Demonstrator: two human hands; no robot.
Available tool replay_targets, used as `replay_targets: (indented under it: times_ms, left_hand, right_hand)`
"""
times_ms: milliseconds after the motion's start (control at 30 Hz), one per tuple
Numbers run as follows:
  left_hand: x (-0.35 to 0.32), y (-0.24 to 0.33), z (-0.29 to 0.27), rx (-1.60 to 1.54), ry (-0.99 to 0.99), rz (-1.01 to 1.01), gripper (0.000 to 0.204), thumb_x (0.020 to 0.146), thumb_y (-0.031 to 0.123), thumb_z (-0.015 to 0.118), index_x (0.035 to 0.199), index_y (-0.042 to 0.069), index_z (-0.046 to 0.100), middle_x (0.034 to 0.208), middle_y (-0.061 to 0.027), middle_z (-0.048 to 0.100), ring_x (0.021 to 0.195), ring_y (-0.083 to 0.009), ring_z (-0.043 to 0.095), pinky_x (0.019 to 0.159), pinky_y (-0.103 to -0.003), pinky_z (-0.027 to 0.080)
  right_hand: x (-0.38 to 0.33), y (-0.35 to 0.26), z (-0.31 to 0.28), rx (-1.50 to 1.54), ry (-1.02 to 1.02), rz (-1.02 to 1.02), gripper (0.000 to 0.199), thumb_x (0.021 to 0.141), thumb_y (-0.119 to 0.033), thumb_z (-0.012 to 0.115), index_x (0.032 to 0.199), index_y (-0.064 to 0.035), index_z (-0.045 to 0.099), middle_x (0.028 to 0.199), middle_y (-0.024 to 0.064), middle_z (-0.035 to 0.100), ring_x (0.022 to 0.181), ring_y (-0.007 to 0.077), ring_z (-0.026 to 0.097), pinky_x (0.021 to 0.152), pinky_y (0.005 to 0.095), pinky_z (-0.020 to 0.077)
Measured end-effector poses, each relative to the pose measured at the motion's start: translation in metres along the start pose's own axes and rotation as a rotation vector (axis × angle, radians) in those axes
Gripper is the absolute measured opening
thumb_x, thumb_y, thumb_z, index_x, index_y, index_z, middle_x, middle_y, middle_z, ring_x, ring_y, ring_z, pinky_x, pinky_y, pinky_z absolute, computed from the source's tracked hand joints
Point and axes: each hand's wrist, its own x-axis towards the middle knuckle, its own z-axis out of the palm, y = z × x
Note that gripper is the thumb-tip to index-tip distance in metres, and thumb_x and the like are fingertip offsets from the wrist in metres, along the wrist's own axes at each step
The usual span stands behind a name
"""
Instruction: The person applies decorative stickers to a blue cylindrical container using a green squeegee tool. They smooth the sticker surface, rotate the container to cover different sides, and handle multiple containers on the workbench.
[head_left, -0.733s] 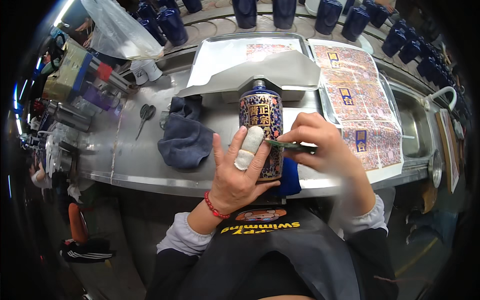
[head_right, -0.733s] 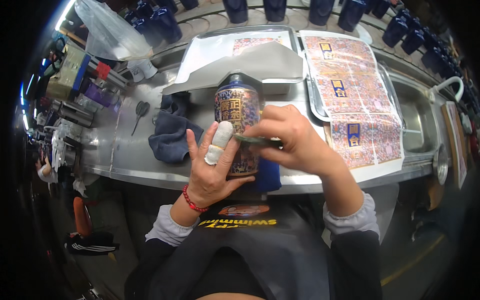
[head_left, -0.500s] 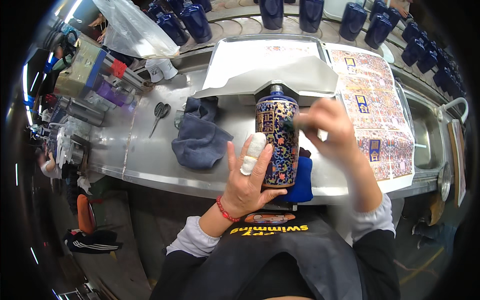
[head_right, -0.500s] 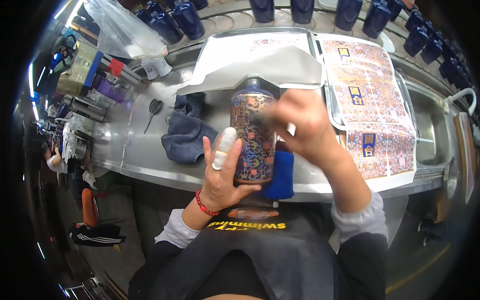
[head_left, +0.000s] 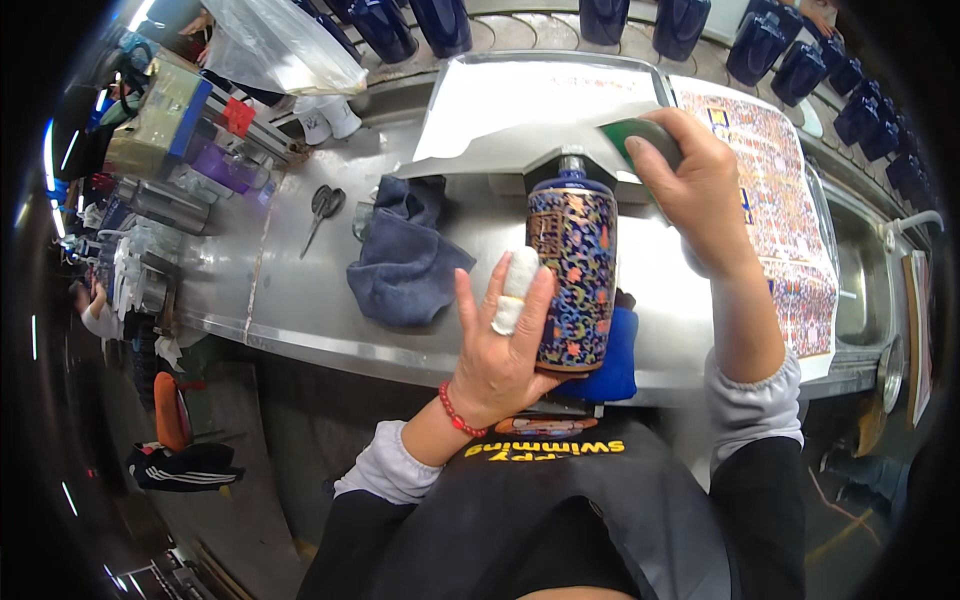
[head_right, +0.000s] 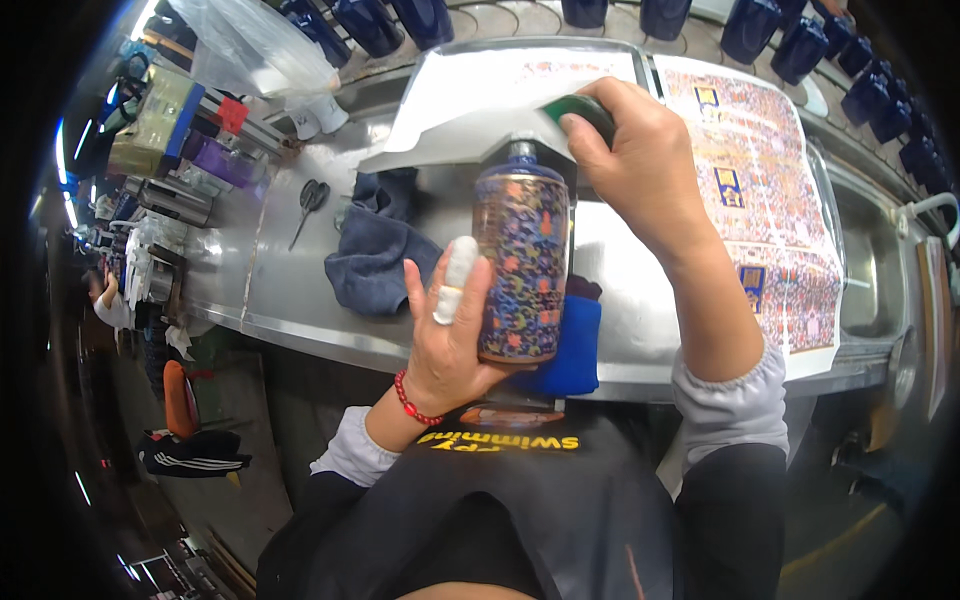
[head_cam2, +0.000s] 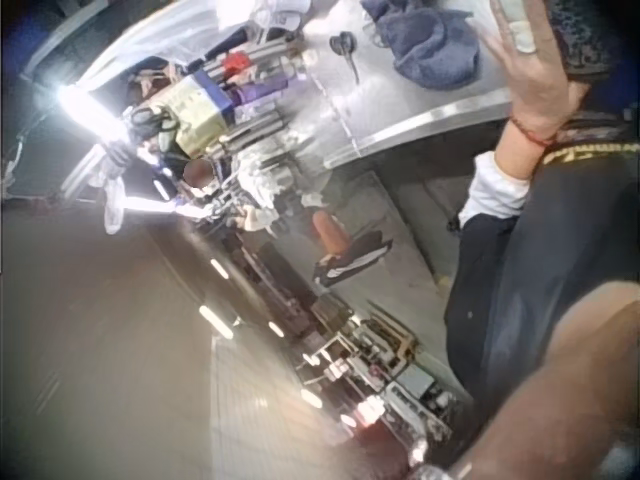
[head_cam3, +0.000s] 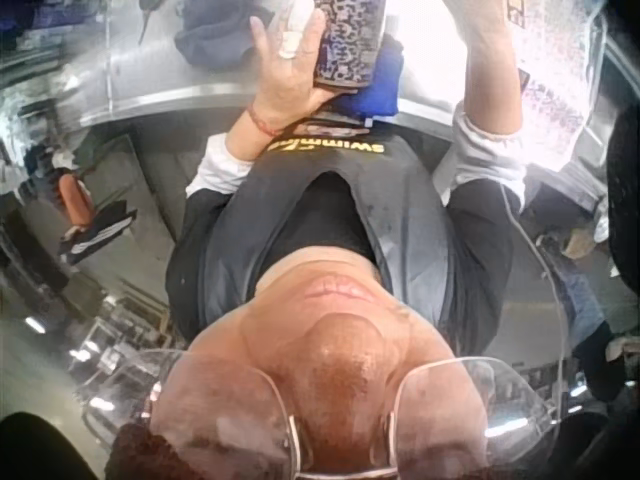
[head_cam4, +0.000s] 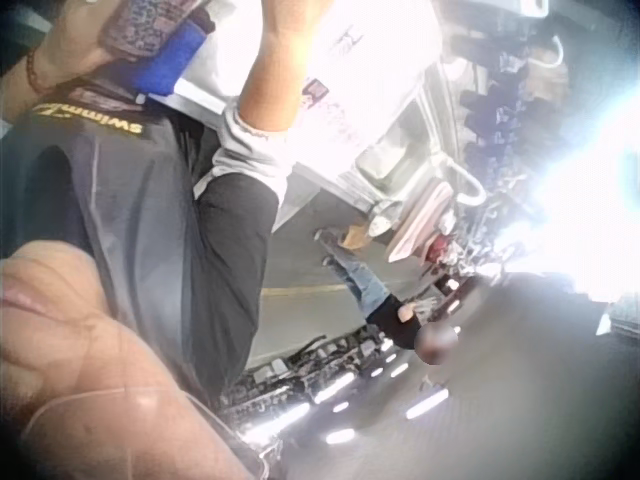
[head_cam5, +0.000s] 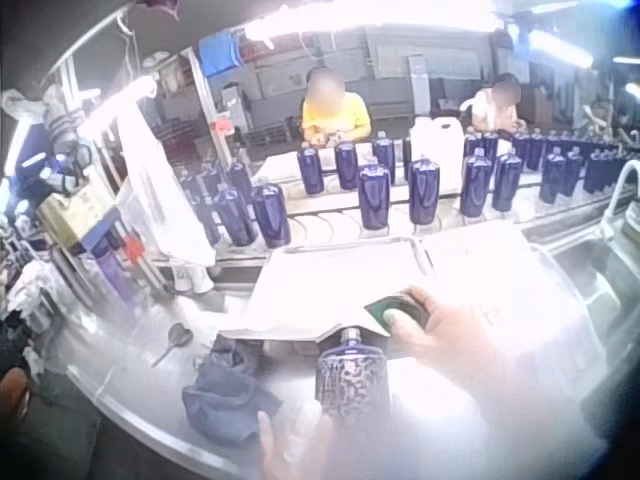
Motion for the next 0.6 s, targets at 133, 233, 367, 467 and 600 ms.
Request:
replay_targets:
  times_ms: [133, 233, 367, 467, 600]
  left_hand:
    - [-0.007, -0.009, 0.004, -0.195, -0.124, -0.101, 0.118, 0.081, 0.049, 0.081, 0.155, -0.013, 0.014, 0.149, -0.0293, 0.046, 0.142, -0.0502, 0.038, 0.117, -0.069, 0.002]
    - [-0.011, -0.007, 0.005, -0.165, -0.089, -0.136, 0.121, 0.076, 0.053, 0.082, 0.157, -0.009, 0.018, 0.157, -0.0283, 0.034, 0.148, -0.0506, 0.026, 0.115, -0.074, 0.006]
    - [-0.005, -0.008, 0.006, -0.120, -0.153, -0.069, 0.130, 0.073, 0.052, 0.087, 0.157, -0.011, 0.010, 0.156, -0.0320, 0.032, 0.150, -0.0467, 0.026, 0.118, -0.069, -0.001]
    - [-0.001, -0.010, 0.004, -0.182, -0.141, -0.052, 0.134, 0.071, 0.057, 0.086, 0.158, -0.010, 0.008, 0.159, -0.0320, 0.028, 0.152, -0.0469, 0.021, 0.119, -0.067, -0.004]
    - [0.003, -0.010, 0.000, -0.162, -0.092, -0.001, 0.129, 0.072, 0.069, 0.077, 0.161, -0.003, 0.017, 0.160, -0.0288, 0.028, 0.149, -0.0516, 0.023, 0.117, -0.071, 0.005]
  right_hand:
    - [-0.035, 0.013, -0.010, 0.232, -0.181, 0.261, 0.022, 0.097, -0.018, 0.069, 0.107, 0.0017, 0.067, 0.088, 0.0022, 0.068, 0.078, 0.0061, 0.060, 0.069, 0.0219, 0.0485]
    - [-0.069, 0.029, -0.009, 0.672, 0.039, 0.415, 0.018, 0.097, -0.016, 0.069, 0.106, -0.0003, 0.067, 0.089, 0.0028, 0.070, 0.075, 0.0055, 0.063, 0.065, 0.0213, 0.0511]
    - [-0.100, 0.032, -0.006, 0.825, 0.010, 0.514, 0.019, 0.099, -0.014, 0.068, 0.110, 0.0000, 0.064, 0.094, 0.0038, 0.070, 0.076, 0.0060, 0.064, 0.068, 0.0208, 0.0532]
    - [-0.108, 0.026, 0.002, 0.947, -0.030, 0.576, 0.018, 0.099, -0.013, 0.067, 0.113, -0.0002, 0.064, 0.098, 0.0038, 0.071, 0.082, 0.0066, 0.064, 0.075, 0.0209, 0.0530]
    - [-0.109, 0.018, 0.013, 0.867, -0.074, 0.626, 0.020, 0.100, -0.014, 0.067, 0.114, 0.0001, 0.063, 0.099, 0.0026, 0.069, 0.087, 0.0053, 0.062, 0.077, 0.0204, 0.0520]
